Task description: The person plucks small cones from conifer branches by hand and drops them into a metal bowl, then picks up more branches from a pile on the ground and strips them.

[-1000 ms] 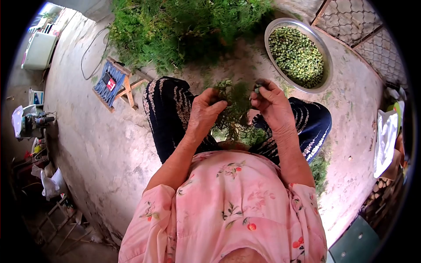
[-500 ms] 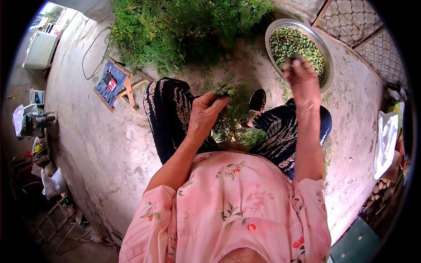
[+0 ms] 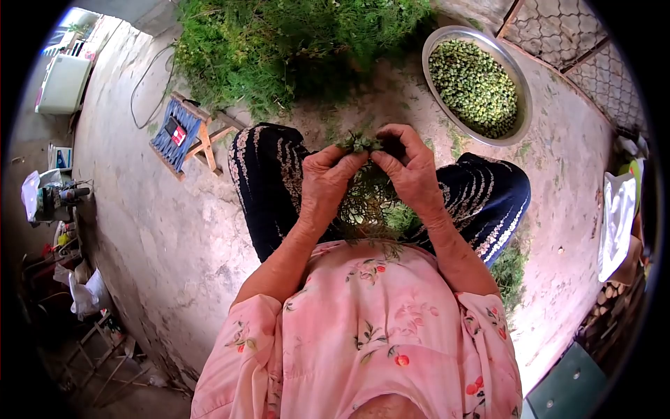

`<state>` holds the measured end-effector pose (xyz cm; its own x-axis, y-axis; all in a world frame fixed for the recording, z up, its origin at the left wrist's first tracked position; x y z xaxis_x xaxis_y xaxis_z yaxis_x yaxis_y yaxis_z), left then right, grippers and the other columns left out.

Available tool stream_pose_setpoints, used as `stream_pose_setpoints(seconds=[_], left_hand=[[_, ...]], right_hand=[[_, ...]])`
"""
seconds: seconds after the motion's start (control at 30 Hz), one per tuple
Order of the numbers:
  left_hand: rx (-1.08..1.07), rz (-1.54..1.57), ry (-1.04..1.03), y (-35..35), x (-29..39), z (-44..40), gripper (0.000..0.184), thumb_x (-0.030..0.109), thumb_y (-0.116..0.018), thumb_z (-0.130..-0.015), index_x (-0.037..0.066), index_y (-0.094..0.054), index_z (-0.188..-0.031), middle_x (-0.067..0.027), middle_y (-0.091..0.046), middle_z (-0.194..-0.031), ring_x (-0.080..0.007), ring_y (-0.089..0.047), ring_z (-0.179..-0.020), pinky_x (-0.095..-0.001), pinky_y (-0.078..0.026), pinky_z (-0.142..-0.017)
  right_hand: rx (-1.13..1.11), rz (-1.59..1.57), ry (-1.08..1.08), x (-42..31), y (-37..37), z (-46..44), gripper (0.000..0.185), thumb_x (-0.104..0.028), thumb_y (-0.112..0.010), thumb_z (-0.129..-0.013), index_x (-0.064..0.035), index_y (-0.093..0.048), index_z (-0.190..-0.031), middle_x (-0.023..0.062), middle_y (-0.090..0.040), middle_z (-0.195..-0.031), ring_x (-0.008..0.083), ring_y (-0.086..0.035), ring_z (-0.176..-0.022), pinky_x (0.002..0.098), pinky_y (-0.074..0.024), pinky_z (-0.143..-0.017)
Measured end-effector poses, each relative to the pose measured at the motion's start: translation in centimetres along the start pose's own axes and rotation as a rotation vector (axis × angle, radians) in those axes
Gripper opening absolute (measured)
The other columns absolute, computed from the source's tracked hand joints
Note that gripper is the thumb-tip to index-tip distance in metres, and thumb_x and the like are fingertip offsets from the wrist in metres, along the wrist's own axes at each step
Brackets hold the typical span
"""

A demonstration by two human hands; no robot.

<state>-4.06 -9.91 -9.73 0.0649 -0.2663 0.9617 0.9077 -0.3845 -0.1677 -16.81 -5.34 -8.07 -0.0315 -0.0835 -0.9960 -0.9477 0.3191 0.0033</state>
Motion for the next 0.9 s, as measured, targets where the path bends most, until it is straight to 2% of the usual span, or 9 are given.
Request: stream_pose_setpoints(seconds=[0.07,0.17,0.3,0.4,0.6,0.67,0.77,0.8,0.9], left_hand=[[0.008,0.033,0.036,0.1,-0.1,0.1,0.014,0.008,-0.059,-0.078,-0.001,-0.063,-0.088,0.0040,-0.058,-0.069,-0.0016,-0.046,-0.061,-0.0177,-0.039,-0.054],[-0.029,0.020,0.040,0.2,-0.3,0.1,0.015,0.008,-0.059,-0.078,-0.002,-0.063,-0.088,0.0036,-0.059,-0.070,-0.0017,-0.046,-0.061,-0.0180,-0.039,-0.054],[-0.038,-0.005,0.023,0.0,0.1,0.2,0.013,0.008,-0.060,-0.077,-0.001,-0.063,-0.086,0.0036,-0.059,-0.069,-0.0017,-0.046,-0.061,-0.0178,-0.039,-0.054],[-0.036,0.013,0.067,-0.1,-0.3,0.3,0.012,0.006,-0.060,-0.076,-0.002,-0.063,-0.084,0.0028,-0.059,-0.070,-0.0023,-0.047,-0.061,-0.0180,-0.040,-0.054],[-0.026,0.242,0.190,-0.8,0.0,0.6,0.012,0.003,-0.060,-0.075,-0.002,-0.063,-0.086,-0.0015,-0.061,-0.075,-0.0062,-0.054,-0.063,-0.0192,-0.044,-0.058],[-0.050,0.263,0.246,-0.9,-0.1,0.7,0.013,0.002,-0.059,-0.075,-0.001,-0.063,-0.087,-0.0029,-0.062,-0.076,-0.0080,-0.056,-0.064,-0.0198,-0.046,-0.059],[-0.048,0.264,0.273,-0.7,-0.3,0.7,0.014,0.002,-0.059,-0.075,-0.001,-0.063,-0.088,-0.0032,-0.062,-0.076,-0.0088,-0.057,-0.064,-0.0203,-0.046,-0.060],[-0.048,0.265,0.273,-0.5,-0.4,0.6,0.014,0.002,-0.059,-0.075,-0.001,-0.063,-0.088,-0.0032,-0.062,-0.076,-0.0088,-0.057,-0.064,-0.0203,-0.046,-0.060],[-0.105,0.183,0.261,-0.3,-0.3,0.3,0.015,0.003,-0.059,-0.075,0.000,-0.063,-0.089,-0.0034,-0.062,-0.076,-0.0089,-0.057,-0.065,-0.0206,-0.046,-0.060]], right_hand=[[0.021,-0.168,-0.084,0.1,-0.2,0.1,0.030,-0.006,-0.066,-0.073,-0.0005,-0.051,-0.099,0.0050,-0.055,-0.089,0.0095,-0.052,-0.075,0.0226,-0.0444,-0.067],[-0.010,-0.212,-0.085,-0.3,-0.8,-0.3,0.030,-0.007,-0.066,-0.074,0.0003,-0.051,-0.098,0.0039,-0.056,-0.086,0.0087,-0.052,-0.076,0.0210,-0.0437,-0.067],[-0.083,-0.099,-0.106,0.4,-0.8,-0.1,0.028,-0.008,-0.065,-0.075,0.0012,-0.052,-0.097,0.0028,-0.056,-0.083,0.0078,-0.051,-0.076,0.0201,-0.0431,-0.067],[-0.013,-0.174,-0.116,0.4,-0.6,0.2,0.024,-0.008,-0.064,-0.076,0.0010,-0.053,-0.095,0.0019,-0.056,-0.083,0.0070,-0.051,-0.075,0.0193,-0.0424,-0.067],[0.017,-0.175,-0.160,0.0,-0.3,0.4,0.017,-0.008,-0.059,-0.080,0.0009,-0.058,-0.095,0.0007,-0.057,-0.076,0.0073,-0.052,-0.072,0.0198,-0.0435,-0.065],[-0.019,-0.389,-0.451,1.5,-1.0,1.2,0.017,-0.010,-0.057,-0.082,0.0005,-0.059,-0.095,0.0006,-0.057,-0.075,0.0073,-0.052,-0.066,0.0206,-0.0439,-0.060],[0.007,-0.654,-0.493,2.5,-1.5,1.2,0.017,-0.011,-0.055,-0.084,0.0001,-0.058,-0.096,0.0007,-0.058,-0.076,0.0077,-0.051,-0.062,0.0213,-0.0420,-0.053],[0.008,-0.654,-0.493,2.6,-1.3,1.1,0.017,-0.011,-0.055,-0.084,0.0001,-0.058,-0.096,0.0007,-0.058,-0.076,0.0077,-0.051,-0.062,0.0213,-0.0420,-0.053],[-0.080,-0.820,-0.558,2.9,-2.1,1.4,0.017,-0.010,-0.053,-0.085,0.0002,-0.056,-0.097,0.0012,-0.058,-0.077,0.0087,-0.050,-0.059,0.0220,-0.0398,-0.050]])
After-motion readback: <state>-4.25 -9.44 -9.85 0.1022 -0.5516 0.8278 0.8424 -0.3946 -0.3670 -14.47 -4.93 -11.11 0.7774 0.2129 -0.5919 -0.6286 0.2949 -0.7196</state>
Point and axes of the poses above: each hand's wrist, its own z-axis away from the middle knuckle, its own y-axis out of the back of the hand, x = y × z, the point moved 9 cm from there along -z, towards the middle knuckle
